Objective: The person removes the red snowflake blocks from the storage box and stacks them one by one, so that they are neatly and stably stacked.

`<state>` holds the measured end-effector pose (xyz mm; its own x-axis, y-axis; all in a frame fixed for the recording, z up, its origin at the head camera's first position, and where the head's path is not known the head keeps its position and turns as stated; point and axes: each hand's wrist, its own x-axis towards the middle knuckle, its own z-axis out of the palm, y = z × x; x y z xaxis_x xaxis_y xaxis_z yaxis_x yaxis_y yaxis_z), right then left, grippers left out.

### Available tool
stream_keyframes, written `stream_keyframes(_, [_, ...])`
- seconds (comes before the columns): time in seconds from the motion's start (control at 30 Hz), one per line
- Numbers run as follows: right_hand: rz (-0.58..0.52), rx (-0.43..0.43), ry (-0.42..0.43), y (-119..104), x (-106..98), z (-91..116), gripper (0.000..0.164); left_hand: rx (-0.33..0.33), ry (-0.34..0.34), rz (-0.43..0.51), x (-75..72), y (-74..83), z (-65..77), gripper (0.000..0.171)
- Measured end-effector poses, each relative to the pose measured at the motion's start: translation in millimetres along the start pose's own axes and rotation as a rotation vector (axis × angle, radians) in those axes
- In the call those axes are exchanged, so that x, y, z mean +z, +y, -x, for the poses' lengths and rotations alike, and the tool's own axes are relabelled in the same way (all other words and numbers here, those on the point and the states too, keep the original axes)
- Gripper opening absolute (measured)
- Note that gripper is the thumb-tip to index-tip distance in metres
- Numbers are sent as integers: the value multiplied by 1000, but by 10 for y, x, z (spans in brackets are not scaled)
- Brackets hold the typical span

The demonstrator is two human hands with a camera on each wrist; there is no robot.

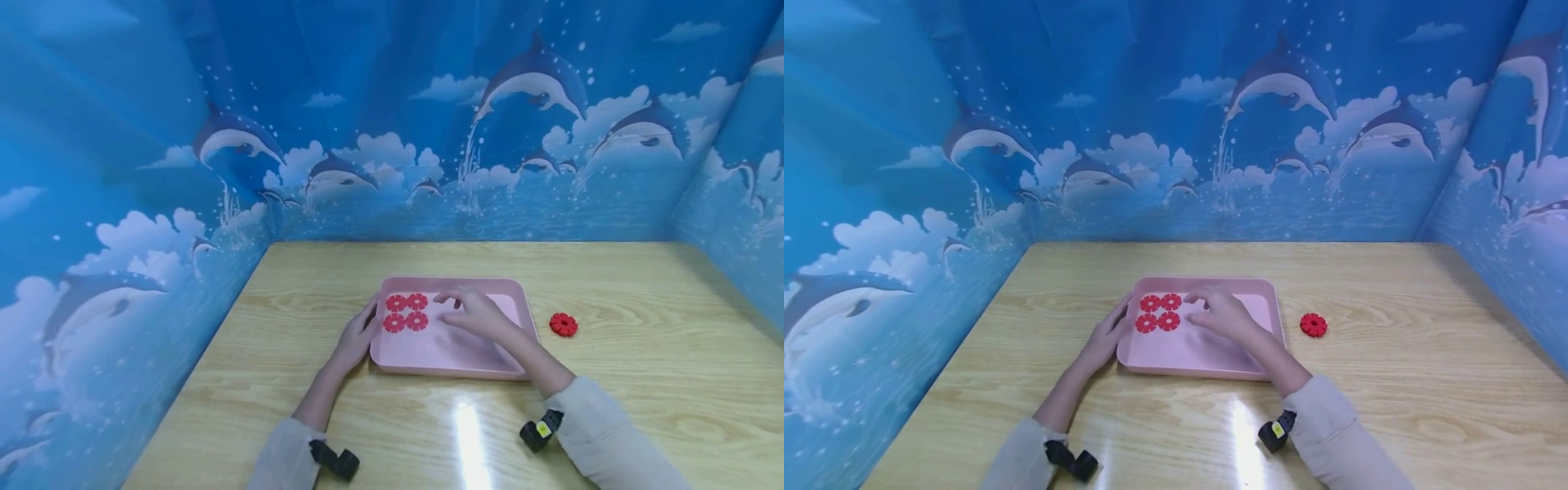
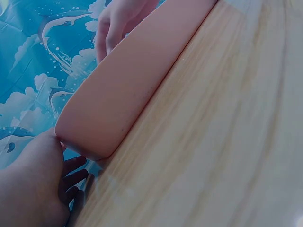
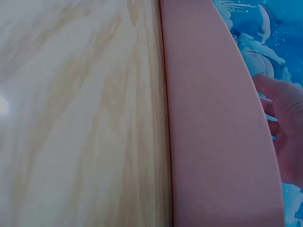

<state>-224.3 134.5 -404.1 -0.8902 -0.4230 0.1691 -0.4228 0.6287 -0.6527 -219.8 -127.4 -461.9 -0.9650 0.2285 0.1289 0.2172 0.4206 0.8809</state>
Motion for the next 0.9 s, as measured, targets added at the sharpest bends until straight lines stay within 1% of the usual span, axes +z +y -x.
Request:
stream_keyframes(0.1, [8,19,-14,-55,93,-81,31,-8,1,3,9,4,-13,48])
stream_keyframes(0.2, [20,32,-21,-78,186,-147,29,-4,3,10,13,11,-20,49])
stream_keyframes(0.3, [32,61,-22,-82,270,-188,29,-3,-14,30,-19,178,31,49])
stream_keyframes(0.37, [52,86,-17,-71,329,-203,30,0,-17,31,-16,182,31,49])
stream_keyframes(0.43, [82,108,-9,-73,378,-206,33,-4,-14,25,-10,177,23,49])
stream_keyframes(0.53, [127,113,8,-68,441,-212,35,7,5,13,28,3,-34,49])
stream_keyframes(0.67, [166,97,25,-59,493,-211,37,9,11,17,22,-12,-29,49])
stream_keyframes(0.9, [214,83,36,-61,544,-203,34,-14,8,2,11,-11,-16,49])
